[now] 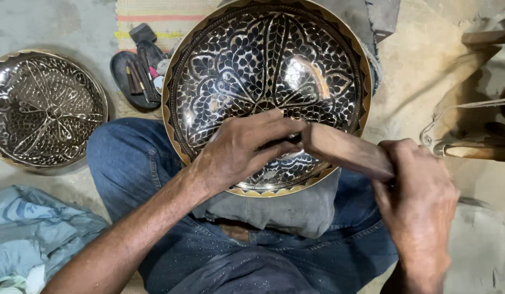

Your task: The person sits on the floor and uses a small hammer and chisel to emboss a decorative pattern into a large metal plate. They repeatedly strike the chisel to create a textured design across the surface.

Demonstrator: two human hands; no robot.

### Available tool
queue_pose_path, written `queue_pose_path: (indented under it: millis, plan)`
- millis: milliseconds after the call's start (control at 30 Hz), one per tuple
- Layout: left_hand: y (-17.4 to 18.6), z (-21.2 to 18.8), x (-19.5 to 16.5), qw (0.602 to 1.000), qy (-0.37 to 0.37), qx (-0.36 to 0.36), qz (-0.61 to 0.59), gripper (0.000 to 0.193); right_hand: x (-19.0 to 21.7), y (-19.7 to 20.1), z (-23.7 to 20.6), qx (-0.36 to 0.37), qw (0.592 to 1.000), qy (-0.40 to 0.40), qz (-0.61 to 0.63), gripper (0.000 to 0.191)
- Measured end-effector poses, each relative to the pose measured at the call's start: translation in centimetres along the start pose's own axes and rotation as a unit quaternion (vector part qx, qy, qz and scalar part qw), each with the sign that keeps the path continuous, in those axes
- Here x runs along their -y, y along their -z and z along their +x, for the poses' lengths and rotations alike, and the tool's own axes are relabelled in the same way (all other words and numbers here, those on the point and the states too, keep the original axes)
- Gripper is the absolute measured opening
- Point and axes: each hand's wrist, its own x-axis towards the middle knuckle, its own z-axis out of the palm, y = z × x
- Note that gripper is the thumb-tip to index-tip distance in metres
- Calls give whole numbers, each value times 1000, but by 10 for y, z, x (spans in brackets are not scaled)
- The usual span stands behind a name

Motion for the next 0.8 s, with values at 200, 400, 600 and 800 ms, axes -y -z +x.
queue_pose_path:
  millis: [200,400,600,800]
  plan:
    - [0,-1,2,1000,-20,-10,2,32,0,-1,4,32,999,6,-33,41]
    - [1,-3,3,1000,-13,-5,-11,33,-3,-5,-2,42,998,10,-53,40]
    - [1,-3,0,1000,3,12,0,32,-6,-8,-7,69,996,-46,-25,40]
    - [2,-2,-1,1000,-26,-5,-10,31,-14,-13,-14,42,990,-102,87,45]
